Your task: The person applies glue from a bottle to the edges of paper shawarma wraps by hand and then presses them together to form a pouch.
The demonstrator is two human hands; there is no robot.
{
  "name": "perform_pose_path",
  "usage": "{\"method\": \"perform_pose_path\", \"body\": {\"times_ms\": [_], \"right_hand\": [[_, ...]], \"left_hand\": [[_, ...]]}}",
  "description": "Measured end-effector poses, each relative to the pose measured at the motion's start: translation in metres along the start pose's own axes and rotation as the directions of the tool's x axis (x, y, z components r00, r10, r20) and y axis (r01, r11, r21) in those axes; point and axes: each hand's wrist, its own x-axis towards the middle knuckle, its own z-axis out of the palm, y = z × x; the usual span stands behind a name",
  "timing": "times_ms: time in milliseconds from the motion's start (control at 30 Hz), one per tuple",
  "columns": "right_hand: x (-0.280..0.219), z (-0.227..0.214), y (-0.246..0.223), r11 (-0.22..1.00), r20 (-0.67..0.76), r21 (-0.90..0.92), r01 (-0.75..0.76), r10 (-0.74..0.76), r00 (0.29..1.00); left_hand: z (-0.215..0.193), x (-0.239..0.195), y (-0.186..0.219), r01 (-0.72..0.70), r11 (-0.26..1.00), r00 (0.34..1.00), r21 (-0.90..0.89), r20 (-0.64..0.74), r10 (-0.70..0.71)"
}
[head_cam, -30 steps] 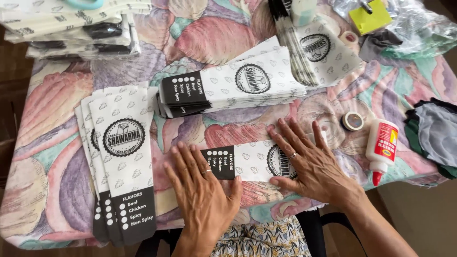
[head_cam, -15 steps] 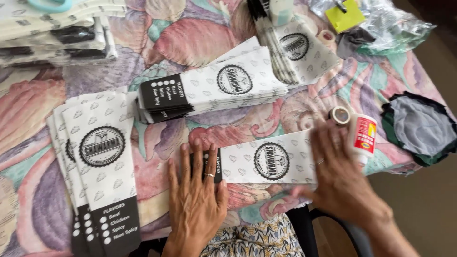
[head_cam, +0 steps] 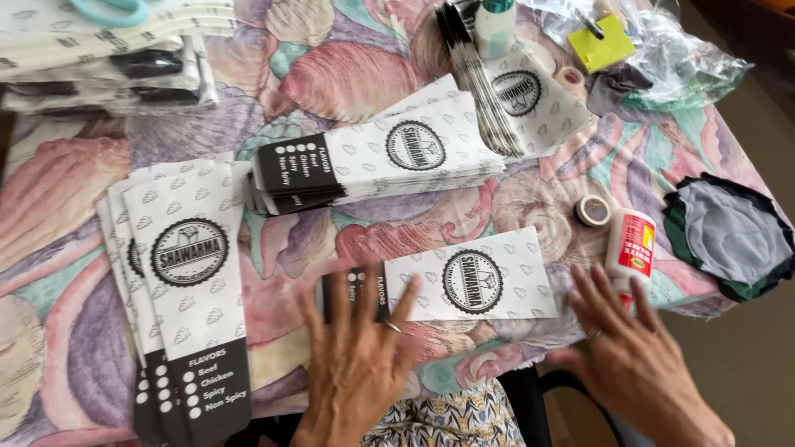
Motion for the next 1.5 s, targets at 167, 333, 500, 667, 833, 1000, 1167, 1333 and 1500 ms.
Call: {"method": "perform_pose_path", "body": {"times_ms": [167,333,500,667,833,1000,1167,1333,1500], "right_hand": [[0.095,-0.018,0.002,0.967,-0.349,0.231,0.112,-0.025,0.937],[0.198,-0.008,-0.005,0.884,-0.503,0.323,0.338,-0.143,0.853],[0.240,-0.001,-0.038,0.870,-0.422,0.254,0.423,-0.294,0.858],[0.199,0.002,-0.039,0.889,-0.612,0.145,0.434,-0.264,0.745],[0.109,0.011,-0.047,0.924,-0.555,0.135,0.359,-0.229,0.800],[0.074,0.008,-0.049,0.884,-0.384,0.316,0.343,-0.211,0.899],[0.067,-0.007,-0.026,0.847,-0.407,0.392,0.359,-0.190,0.893],[0.067,-0.005,-0.020,0.835,-0.407,0.385,0.393,-0.229,0.884],[0.067,-0.003,-0.017,0.826,-0.415,0.403,0.395,-0.220,0.883]], "left_hand": [[-0.009,-0.015,0.009,-0.273,0.930,0.957,-0.248,-0.173,0.234],[-0.061,-0.027,-0.026,-0.240,0.797,0.958,-0.555,-0.269,0.101],[-0.091,-0.039,-0.097,0.543,0.469,0.633,-0.697,-0.027,-0.773],[-0.069,-0.044,-0.138,0.664,0.684,0.677,-0.302,-0.147,-0.721],[-0.061,-0.038,-0.122,0.572,0.803,0.812,0.167,-0.260,-0.523],[-0.061,0.001,-0.066,-0.108,0.917,0.947,-0.383,-0.320,-0.022],[-0.017,-0.006,-0.036,-0.206,0.912,0.974,-0.356,-0.161,0.158],[-0.005,-0.006,-0.037,-0.220,0.901,0.974,-0.373,-0.139,0.180],[-0.007,-0.003,-0.037,-0.231,0.913,0.969,-0.337,-0.165,0.184]]}}
